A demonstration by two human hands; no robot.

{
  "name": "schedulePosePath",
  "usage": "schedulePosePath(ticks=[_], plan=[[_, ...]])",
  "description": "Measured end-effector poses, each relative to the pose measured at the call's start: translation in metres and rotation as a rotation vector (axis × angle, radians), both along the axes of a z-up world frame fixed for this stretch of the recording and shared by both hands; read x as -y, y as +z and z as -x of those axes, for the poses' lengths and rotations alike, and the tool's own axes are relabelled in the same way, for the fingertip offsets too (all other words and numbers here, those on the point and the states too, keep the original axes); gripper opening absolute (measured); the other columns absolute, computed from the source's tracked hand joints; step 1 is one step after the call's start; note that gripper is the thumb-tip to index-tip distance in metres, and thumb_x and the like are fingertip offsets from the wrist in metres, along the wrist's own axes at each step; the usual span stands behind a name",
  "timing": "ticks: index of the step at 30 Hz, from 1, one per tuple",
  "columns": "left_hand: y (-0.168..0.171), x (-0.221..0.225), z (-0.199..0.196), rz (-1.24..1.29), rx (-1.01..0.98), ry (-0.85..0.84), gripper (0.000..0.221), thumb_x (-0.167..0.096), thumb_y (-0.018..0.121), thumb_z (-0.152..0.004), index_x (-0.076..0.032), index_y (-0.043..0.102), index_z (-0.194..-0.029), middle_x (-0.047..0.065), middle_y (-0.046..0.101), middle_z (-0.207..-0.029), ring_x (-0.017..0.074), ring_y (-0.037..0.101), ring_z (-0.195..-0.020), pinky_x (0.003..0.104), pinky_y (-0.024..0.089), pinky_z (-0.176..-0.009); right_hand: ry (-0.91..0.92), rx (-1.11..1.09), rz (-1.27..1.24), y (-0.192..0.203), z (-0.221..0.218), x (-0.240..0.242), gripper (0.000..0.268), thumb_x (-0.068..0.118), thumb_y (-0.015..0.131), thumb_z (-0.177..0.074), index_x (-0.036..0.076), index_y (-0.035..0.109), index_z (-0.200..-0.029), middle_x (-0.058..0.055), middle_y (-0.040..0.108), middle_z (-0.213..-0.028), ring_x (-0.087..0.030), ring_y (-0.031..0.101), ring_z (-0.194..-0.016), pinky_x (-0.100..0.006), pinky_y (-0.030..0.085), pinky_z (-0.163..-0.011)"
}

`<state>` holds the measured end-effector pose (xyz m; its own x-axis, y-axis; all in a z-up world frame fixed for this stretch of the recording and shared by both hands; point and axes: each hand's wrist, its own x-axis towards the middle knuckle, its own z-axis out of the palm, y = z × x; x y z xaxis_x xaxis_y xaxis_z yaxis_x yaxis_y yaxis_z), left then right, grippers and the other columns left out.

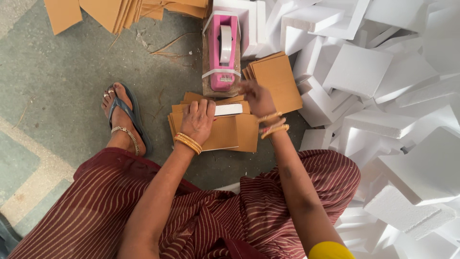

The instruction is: The person assembles protective cardboard packaging around foam blocks by hand. The person places a foam block onto a cardboard sheet, folds the cardboard around it, and secures it with tape using a tape dispenser.

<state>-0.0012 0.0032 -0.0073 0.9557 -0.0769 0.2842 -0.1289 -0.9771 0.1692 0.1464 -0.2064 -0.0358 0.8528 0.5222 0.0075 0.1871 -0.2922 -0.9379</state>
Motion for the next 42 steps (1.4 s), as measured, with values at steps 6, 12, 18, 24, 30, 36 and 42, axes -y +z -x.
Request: schedulePosePath(ticks=[6,12,18,24,30,36,42], plan=[[0.003,0.000,-0.002,-0.006,0.027,0.005,0.037,-0.026,0.068,-0.090,-0.007,0.060,-0.122,0.007,0.058,-0.107,0.0268,0.054,-0.099,0.045,0.047,-0.089,-0.088,-0.447,0.205,0.039,-0.052,-0.054,0.031,0.033,0.064,-0.102,0.005,0.074,-0.112,0.000,0.062,-0.083,-0.007,0.051,-0.063,-0.024,0.048,-0.057],[-0.001,-0.003,0.001,0.044,0.041,-0.037,0.035,-0.022,0.064,-0.090,-0.005,0.059,-0.121,0.010,0.059,-0.109,0.0290,0.055,-0.101,0.047,0.047,-0.091,-0.060,-0.327,-0.045,0.082,-0.013,-0.054,0.021,0.021,0.065,-0.098,0.006,0.073,-0.110,0.002,0.073,-0.094,-0.006,0.061,-0.076,-0.025,0.052,-0.067],[-0.004,-0.009,-0.010,0.009,-0.045,-0.053,0.038,-0.013,0.067,-0.085,-0.009,0.058,-0.122,0.008,0.060,-0.114,0.0281,0.057,-0.106,0.045,0.047,-0.094,0.021,-0.396,-0.191,0.040,0.115,-0.011,0.005,0.000,0.066,-0.098,-0.001,0.067,-0.102,-0.005,0.069,-0.086,-0.011,0.065,-0.075,-0.026,0.055,-0.071],[0.001,-0.009,-0.014,0.090,-0.073,-0.089,0.041,-0.025,0.075,-0.086,-0.007,0.057,-0.117,0.009,0.060,-0.112,0.0304,0.056,-0.104,0.047,0.047,-0.093,-0.042,-0.582,-0.335,-0.046,0.128,-0.014,0.010,0.006,0.069,-0.097,0.000,0.065,-0.104,-0.003,0.067,-0.083,-0.009,0.061,-0.070,-0.025,0.052,-0.066],[0.005,-0.012,-0.013,0.084,-0.028,-0.113,0.041,-0.025,0.075,-0.084,-0.007,0.057,-0.117,0.008,0.060,-0.108,0.0290,0.055,-0.102,0.046,0.046,-0.091,-0.225,-0.609,-0.306,-0.052,0.104,-0.029,0.019,0.014,0.074,-0.092,-0.001,0.071,-0.103,-0.006,0.072,-0.083,-0.010,0.063,-0.067,-0.024,0.051,-0.061],[0.004,-0.014,-0.015,0.068,-0.023,-0.122,0.039,-0.025,0.075,-0.085,-0.008,0.058,-0.116,0.008,0.060,-0.108,0.0287,0.055,-0.102,0.045,0.046,-0.091,-0.412,-0.341,0.181,-0.037,0.097,-0.037,0.054,0.043,0.088,-0.080,-0.008,0.075,-0.094,-0.013,0.072,-0.076,-0.017,0.065,-0.065,-0.031,0.052,-0.061],[0.012,-0.012,-0.017,0.083,-0.036,-0.102,0.039,-0.024,0.073,-0.084,-0.008,0.057,-0.115,0.009,0.059,-0.109,0.0291,0.055,-0.103,0.046,0.047,-0.091,-0.391,-0.029,0.384,-0.017,0.075,-0.024,0.091,0.058,0.093,-0.061,-0.004,0.058,-0.117,-0.014,0.074,-0.087,-0.026,0.075,-0.080,-0.038,0.059,-0.073]])
